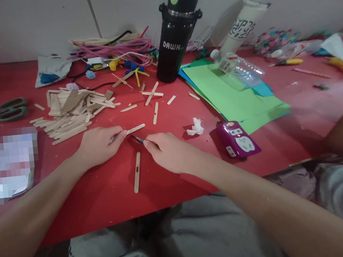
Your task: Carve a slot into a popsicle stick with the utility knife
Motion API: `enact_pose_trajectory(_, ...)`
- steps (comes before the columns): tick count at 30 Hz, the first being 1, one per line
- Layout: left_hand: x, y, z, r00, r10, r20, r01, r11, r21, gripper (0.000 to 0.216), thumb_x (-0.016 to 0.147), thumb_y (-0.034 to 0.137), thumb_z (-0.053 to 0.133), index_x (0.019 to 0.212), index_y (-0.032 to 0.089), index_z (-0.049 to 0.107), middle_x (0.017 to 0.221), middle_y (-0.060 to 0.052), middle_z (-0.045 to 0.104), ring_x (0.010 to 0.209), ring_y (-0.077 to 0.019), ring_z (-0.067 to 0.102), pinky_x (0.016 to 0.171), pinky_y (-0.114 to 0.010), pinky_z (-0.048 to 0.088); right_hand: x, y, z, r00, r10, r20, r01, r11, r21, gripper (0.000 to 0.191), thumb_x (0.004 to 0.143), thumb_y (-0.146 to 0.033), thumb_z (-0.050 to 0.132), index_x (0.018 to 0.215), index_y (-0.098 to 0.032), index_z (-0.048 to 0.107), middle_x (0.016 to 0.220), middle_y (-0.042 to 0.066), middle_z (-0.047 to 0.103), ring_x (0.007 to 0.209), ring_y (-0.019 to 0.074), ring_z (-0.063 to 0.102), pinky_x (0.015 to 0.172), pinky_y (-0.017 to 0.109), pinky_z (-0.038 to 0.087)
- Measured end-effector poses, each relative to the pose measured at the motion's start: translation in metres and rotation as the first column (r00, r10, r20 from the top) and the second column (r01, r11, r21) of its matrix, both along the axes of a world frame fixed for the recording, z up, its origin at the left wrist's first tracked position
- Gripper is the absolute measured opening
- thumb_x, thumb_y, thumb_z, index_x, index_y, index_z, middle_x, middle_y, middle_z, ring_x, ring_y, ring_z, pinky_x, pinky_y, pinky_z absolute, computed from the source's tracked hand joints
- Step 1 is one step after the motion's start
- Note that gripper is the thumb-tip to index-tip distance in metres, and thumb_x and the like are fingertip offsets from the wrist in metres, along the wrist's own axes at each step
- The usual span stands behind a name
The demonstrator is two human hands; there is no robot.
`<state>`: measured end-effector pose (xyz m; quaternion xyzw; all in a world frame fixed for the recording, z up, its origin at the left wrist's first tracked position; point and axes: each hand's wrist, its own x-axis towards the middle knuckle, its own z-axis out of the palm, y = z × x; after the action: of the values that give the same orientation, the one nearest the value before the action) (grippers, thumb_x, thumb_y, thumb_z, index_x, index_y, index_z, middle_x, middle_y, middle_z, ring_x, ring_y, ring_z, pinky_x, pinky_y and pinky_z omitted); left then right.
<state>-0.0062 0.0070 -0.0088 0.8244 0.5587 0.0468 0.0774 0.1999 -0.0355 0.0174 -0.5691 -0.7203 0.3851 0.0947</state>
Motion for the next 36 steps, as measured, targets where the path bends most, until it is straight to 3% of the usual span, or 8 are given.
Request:
enact_pose_trajectory(4,0.000,0.000,-0.001,1.000,-0.002,0.016,0.002,1.000,-0.011,0.040,0.093,0.045,0.034,0.080,0.023,0.064,0.071,-0.004,0.067,0.071,-0.0205,0.061,0.052,-0.029,0.019,0.005,-0.001,-0.001,0.992,-0.092,-0.091,0.075,0.981,-0.177,0.032,0.097,-0.043,0.036,0.075,-0.022,0.045,0.062,-0.002,0.051,0.043,0.0098,0.047,0.041,0.025,0.033)
enact_pose_trajectory(7,0.000,0.001,0.000,1.000,0.003,0.028,-0.002,1.000,-0.025,0.039,0.092,0.046,0.034,0.078,0.023,0.062,0.069,-0.003,0.066,0.069,-0.0197,0.060,0.052,-0.029,0.019,0.013,-0.001,0.002,0.985,-0.119,-0.128,0.086,0.969,-0.232,0.019,0.092,-0.041,0.047,0.097,-0.023,0.051,0.068,-0.002,0.055,0.046,0.0110,0.051,0.040,0.024,0.037)
enact_pose_trajectory(11,-0.001,0.002,0.001,0.995,0.049,0.084,-0.047,0.998,-0.028,0.039,0.093,0.046,0.034,0.074,0.021,0.058,0.068,-0.003,0.063,0.065,-0.0179,0.056,0.052,-0.029,0.020,0.026,0.001,0.003,0.979,-0.084,-0.188,0.069,0.994,-0.087,0.028,0.088,-0.031,0.056,0.113,-0.022,0.050,0.083,0.000,0.061,0.056,0.0113,0.056,0.052,0.025,0.047)
enact_pose_trajectory(16,-0.001,0.004,-0.001,0.980,0.153,0.125,-0.154,0.988,0.001,0.034,0.093,0.043,0.036,0.078,0.021,0.058,0.071,-0.004,0.065,0.066,-0.0186,0.057,0.053,-0.029,0.022,0.027,0.002,-0.006,0.988,-0.032,-0.152,0.042,0.997,0.064,0.035,0.097,-0.041,0.042,0.120,-0.022,0.059,0.068,-0.001,0.064,0.060,0.0161,0.064,0.062,0.030,0.052)
enact_pose_trajectory(21,0.000,0.005,-0.002,0.987,0.144,0.077,-0.146,0.989,0.015,0.033,0.092,0.041,0.036,0.079,0.021,0.059,0.071,-0.004,0.065,0.068,-0.0201,0.059,0.053,-0.030,0.021,0.019,0.002,-0.012,0.998,0.033,-0.058,-0.010,0.935,0.355,0.030,0.094,-0.032,0.048,0.119,-0.022,0.061,0.107,0.005,0.071,0.096,0.0221,0.067,0.081,0.033,0.051)
enact_pose_trajectory(25,0.000,0.003,-0.002,0.987,0.144,0.065,-0.145,0.989,0.014,0.034,0.092,0.041,0.036,0.079,0.021,0.059,0.072,-0.004,0.066,0.068,-0.0206,0.060,0.052,-0.030,0.021,0.021,0.002,-0.011,0.991,0.121,-0.058,-0.091,0.923,0.375,0.035,0.092,-0.027,0.052,0.126,-0.022,0.058,0.113,0.005,0.071,0.102,0.0220,0.067,0.083,0.032,0.052)
enact_pose_trajectory(28,0.000,0.003,-0.002,0.987,0.149,0.057,-0.150,0.988,0.021,0.032,0.092,0.040,0.036,0.081,0.022,0.060,0.075,-0.005,0.068,0.070,-0.0215,0.061,0.052,-0.030,0.021,0.024,0.002,-0.013,0.991,0.119,-0.068,-0.085,0.924,0.372,0.035,0.096,-0.028,0.046,0.129,-0.023,0.057,0.114,0.003,0.071,0.108,0.0221,0.066,0.089,0.034,0.053)
enact_pose_trajectory(36,0.000,0.003,-0.003,0.987,0.156,0.050,-0.158,0.987,0.039,0.034,0.093,0.040,0.035,0.084,0.021,0.062,0.079,-0.005,0.070,0.072,-0.0224,0.063,0.053,-0.031,0.022,0.019,0.004,-0.029,0.987,0.129,-0.092,-0.063,0.852,0.520,0.041,0.095,-0.023,0.045,0.135,-0.022,0.056,0.131,0.004,0.063,0.119,0.0210,0.060,0.100,0.037,0.050)
